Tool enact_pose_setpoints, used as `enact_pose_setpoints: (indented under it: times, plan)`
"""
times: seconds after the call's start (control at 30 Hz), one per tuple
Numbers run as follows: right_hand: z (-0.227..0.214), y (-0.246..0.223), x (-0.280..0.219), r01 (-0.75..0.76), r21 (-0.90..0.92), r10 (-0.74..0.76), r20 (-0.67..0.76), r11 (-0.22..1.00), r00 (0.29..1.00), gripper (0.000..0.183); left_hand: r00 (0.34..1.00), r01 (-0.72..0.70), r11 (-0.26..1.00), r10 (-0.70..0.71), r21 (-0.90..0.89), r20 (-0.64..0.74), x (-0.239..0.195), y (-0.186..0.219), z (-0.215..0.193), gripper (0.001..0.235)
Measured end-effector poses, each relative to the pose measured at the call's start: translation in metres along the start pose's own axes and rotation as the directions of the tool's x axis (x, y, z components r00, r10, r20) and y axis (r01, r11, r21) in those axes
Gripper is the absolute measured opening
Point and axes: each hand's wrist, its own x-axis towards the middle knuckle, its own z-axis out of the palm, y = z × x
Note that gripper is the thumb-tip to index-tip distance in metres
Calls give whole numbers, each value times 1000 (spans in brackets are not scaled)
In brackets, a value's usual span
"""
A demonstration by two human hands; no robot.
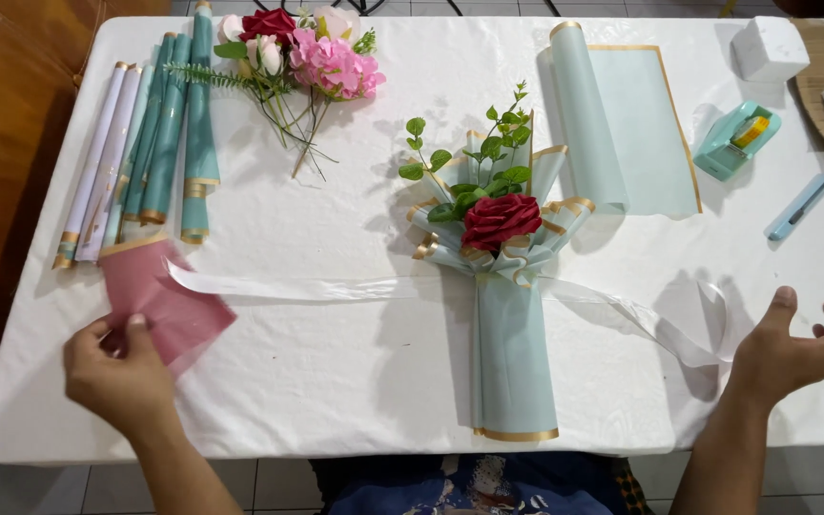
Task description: The person wraps a white ribbon around a bouquet of flowers that is already wrapped in light blue paper. They tie the ribbon into a neat bow and adjust the loops to finish the presentation.
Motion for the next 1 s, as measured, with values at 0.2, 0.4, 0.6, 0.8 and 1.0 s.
enact_pose_setpoints:
  times: [0.2, 0.4, 0.6, 0.8, 1.0]
  plan:
    - [4, -3, -9, 155, -2, -154, 93, 988, 984, 27, 989, 144, 926, -127, -348, 72, 22, 63, -3, 18]
    - [5, 30, -10, -41, 68, 30, 157, 997, 987, 16, 970, -112, 959, 48, -261, -239, 76, 27, -11, 26]
    - [9, 50, -8, -209, 88, 187, 207, 974, 960, 13, 884, 468, 510, -285, -721, 372, 124, 56, 52, 21]
    - [7, 50, -8, -322, 84, 296, 231, 943, 927, 15, 574, 243, 961, -255, 135, 778, 132, 89, 169, 58]
    - [7, 23, -8, -408, 52, 383, 255, 912, 888, 15, 491, 3, 899, -383, 438, 783, 144, 65, 205, 22]
